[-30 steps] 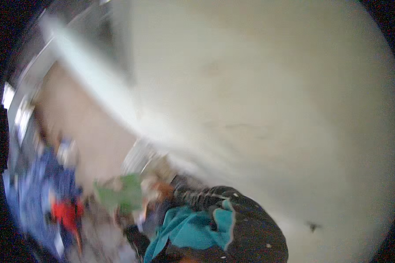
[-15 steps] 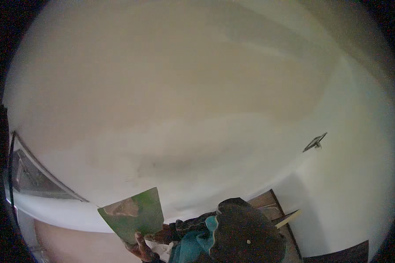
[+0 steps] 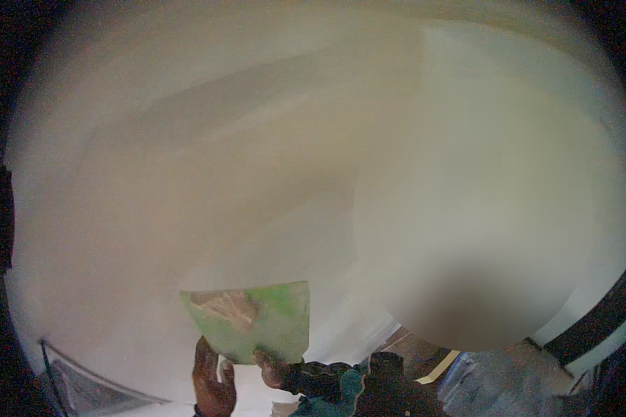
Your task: The person applies and smooths joint compound onto the wall using a plastic spreader, feels the wall surface by hand, and scrapes the spreader with a putty knife.
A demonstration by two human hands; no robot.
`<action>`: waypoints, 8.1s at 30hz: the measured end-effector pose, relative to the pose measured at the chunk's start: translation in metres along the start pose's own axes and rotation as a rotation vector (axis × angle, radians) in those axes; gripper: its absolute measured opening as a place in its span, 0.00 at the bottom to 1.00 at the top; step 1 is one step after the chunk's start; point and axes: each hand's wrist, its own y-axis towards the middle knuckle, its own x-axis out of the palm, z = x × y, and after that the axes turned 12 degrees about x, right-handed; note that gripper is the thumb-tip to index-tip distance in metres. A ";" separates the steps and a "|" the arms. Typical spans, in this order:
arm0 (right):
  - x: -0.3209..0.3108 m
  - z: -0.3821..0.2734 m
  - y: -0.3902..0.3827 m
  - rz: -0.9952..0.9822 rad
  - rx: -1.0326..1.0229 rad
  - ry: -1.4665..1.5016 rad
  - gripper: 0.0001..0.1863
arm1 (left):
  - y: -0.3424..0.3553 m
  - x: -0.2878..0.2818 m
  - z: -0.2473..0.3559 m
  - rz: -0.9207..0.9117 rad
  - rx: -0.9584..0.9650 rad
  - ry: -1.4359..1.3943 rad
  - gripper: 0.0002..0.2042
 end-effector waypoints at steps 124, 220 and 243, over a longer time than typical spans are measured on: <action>-0.503 -0.394 0.116 1.336 -0.130 -1.575 0.36 | 0.105 -0.141 -0.140 -0.103 0.807 -0.048 0.11; -0.566 -0.236 0.042 1.091 -0.026 -1.115 0.44 | 0.200 -0.045 -0.056 -0.074 0.781 0.038 0.07; -0.530 -0.326 0.045 0.991 -0.173 -1.611 0.44 | 0.108 -0.089 -0.058 -0.089 0.805 -0.053 0.09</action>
